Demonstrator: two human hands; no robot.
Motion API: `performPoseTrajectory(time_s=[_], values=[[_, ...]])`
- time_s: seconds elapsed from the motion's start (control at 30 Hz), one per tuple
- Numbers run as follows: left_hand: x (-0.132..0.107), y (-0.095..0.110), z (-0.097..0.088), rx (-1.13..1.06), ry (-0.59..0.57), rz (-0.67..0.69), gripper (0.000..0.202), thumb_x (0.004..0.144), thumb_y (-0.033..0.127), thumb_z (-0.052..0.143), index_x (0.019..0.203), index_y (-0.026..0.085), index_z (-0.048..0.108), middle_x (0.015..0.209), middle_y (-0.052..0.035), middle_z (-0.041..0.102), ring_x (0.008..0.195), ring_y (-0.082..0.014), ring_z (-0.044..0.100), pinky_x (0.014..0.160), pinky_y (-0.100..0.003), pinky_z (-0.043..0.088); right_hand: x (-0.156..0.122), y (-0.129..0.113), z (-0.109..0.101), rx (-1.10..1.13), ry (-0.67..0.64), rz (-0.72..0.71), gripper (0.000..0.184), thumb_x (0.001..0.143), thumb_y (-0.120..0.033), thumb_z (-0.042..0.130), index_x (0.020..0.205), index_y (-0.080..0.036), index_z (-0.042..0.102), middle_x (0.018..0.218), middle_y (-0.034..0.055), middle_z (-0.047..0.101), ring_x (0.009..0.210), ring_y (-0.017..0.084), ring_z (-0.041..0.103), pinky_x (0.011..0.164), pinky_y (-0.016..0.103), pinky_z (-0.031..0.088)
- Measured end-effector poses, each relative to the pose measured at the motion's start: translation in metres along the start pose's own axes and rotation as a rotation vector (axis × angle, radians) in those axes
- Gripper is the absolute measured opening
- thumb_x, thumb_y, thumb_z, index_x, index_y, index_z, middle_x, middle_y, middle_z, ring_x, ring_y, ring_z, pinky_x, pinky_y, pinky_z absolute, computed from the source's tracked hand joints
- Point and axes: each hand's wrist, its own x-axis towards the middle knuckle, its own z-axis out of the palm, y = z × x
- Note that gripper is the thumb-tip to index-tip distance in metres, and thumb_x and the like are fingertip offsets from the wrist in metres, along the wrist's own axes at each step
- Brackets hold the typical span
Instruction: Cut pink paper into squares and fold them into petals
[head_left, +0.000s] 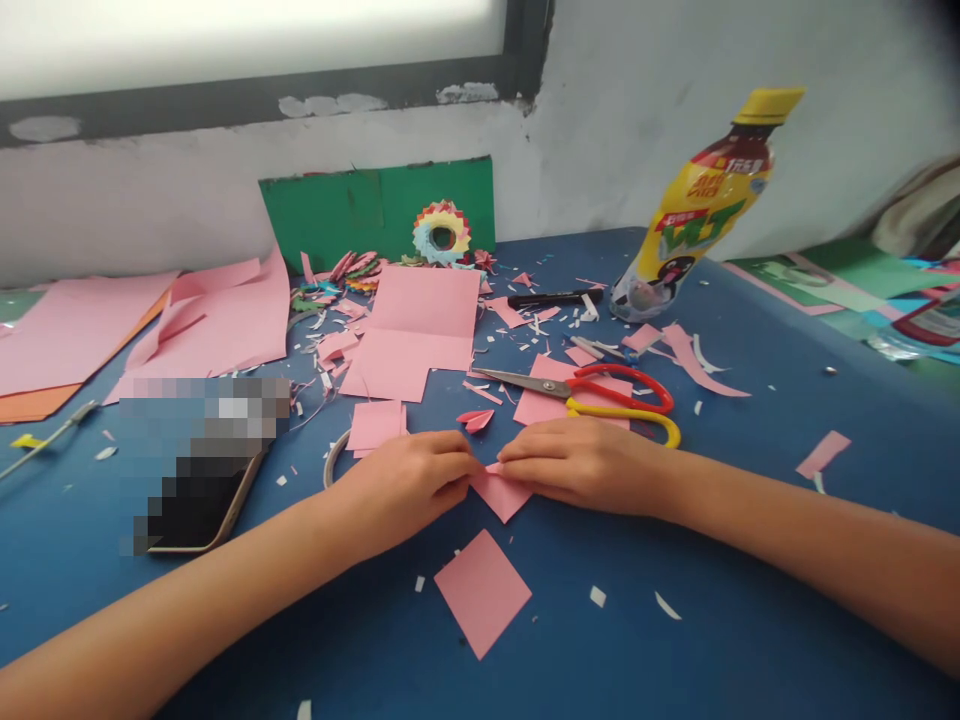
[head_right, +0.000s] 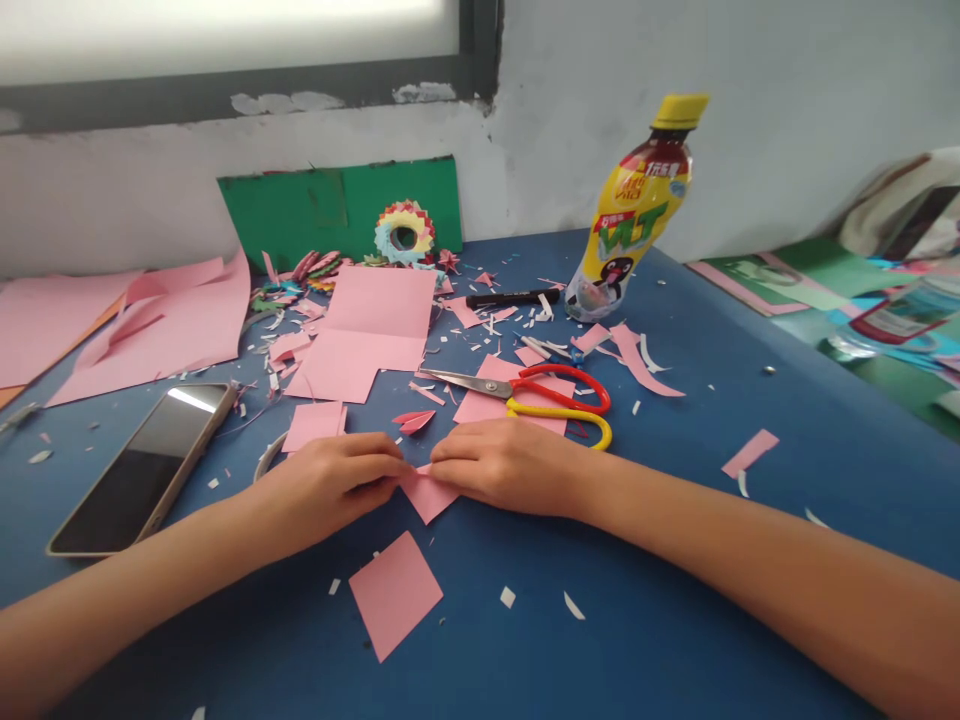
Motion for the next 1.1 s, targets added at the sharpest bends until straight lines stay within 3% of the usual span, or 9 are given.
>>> performPoseTrajectory(time_s=[0.27, 0.43, 0.63, 0.93, 1.0, 1.1], values=[[-0.002, -0.001, -0.002, 0.211, -0.100, 0.143, 0.023, 0.088, 0.016, 0.040, 0.091, 0.013, 0.063, 0.091, -0.0064, 0.063, 0.075, -0.0176, 0.063, 0.066, -0.028, 0.052, 0.000, 0.005, 0.000, -0.029, -0.062, -0.095, 0.023, 0.090, -0.015, 0.041, 0.090, -0.013, 0.064, 0.089, 0.0051, 0.067, 0.079, 0.015, 0.060, 0.069, 0.027, 0.048], [-0.002, 0.000, -0.003, 0.253, -0.132, 0.147, 0.024, 0.090, 0.016, 0.037, 0.093, 0.015, 0.061, 0.092, -0.0054, 0.062, 0.075, -0.0166, 0.061, 0.067, -0.028, 0.050, 0.000, 0.007, -0.001, -0.017, -0.105, -0.113, 0.022, 0.090, -0.015, 0.041, 0.088, -0.014, 0.063, 0.091, 0.0044, 0.066, 0.079, 0.015, 0.058, 0.070, 0.026, 0.046], [-0.005, 0.007, -0.008, 0.353, -0.258, 0.125, 0.022, 0.090, 0.013, 0.039, 0.098, 0.016, 0.058, 0.098, -0.0044, 0.058, 0.078, -0.0160, 0.057, 0.071, -0.029, 0.048, 0.001, 0.008, -0.002, 0.009, -0.143, -0.095, 0.024, 0.091, -0.016, 0.040, 0.088, -0.015, 0.063, 0.092, 0.0035, 0.066, 0.081, 0.014, 0.057, 0.072, 0.026, 0.045], [-0.006, 0.027, -0.014, 0.546, -0.332, 0.102, 0.013, 0.079, 0.008, 0.050, 0.079, 0.012, 0.063, 0.080, -0.0076, 0.058, 0.069, -0.0184, 0.053, 0.059, -0.029, 0.045, 0.001, 0.007, -0.001, -0.012, -0.128, -0.083, 0.023, 0.091, -0.016, 0.041, 0.090, -0.016, 0.063, 0.093, 0.0032, 0.065, 0.081, 0.014, 0.056, 0.070, 0.026, 0.044], [-0.006, 0.033, -0.014, 0.582, -0.321, 0.098, 0.014, 0.076, 0.005, 0.052, 0.078, 0.012, 0.064, 0.082, -0.0086, 0.059, 0.070, -0.0190, 0.053, 0.060, -0.030, 0.045, 0.000, 0.006, -0.001, -0.013, -0.127, -0.077, 0.022, 0.090, -0.016, 0.041, 0.090, -0.016, 0.063, 0.093, 0.0034, 0.065, 0.080, 0.014, 0.056, 0.070, 0.027, 0.044], [-0.008, 0.040, -0.006, 0.571, -0.233, 0.145, 0.019, 0.080, 0.009, 0.049, 0.091, 0.010, 0.064, 0.093, -0.0103, 0.060, 0.080, -0.0207, 0.055, 0.064, -0.030, 0.047, 0.000, 0.006, -0.001, -0.013, -0.128, -0.076, 0.022, 0.090, -0.017, 0.042, 0.089, -0.014, 0.064, 0.092, 0.0043, 0.065, 0.080, 0.015, 0.056, 0.069, 0.027, 0.045]])
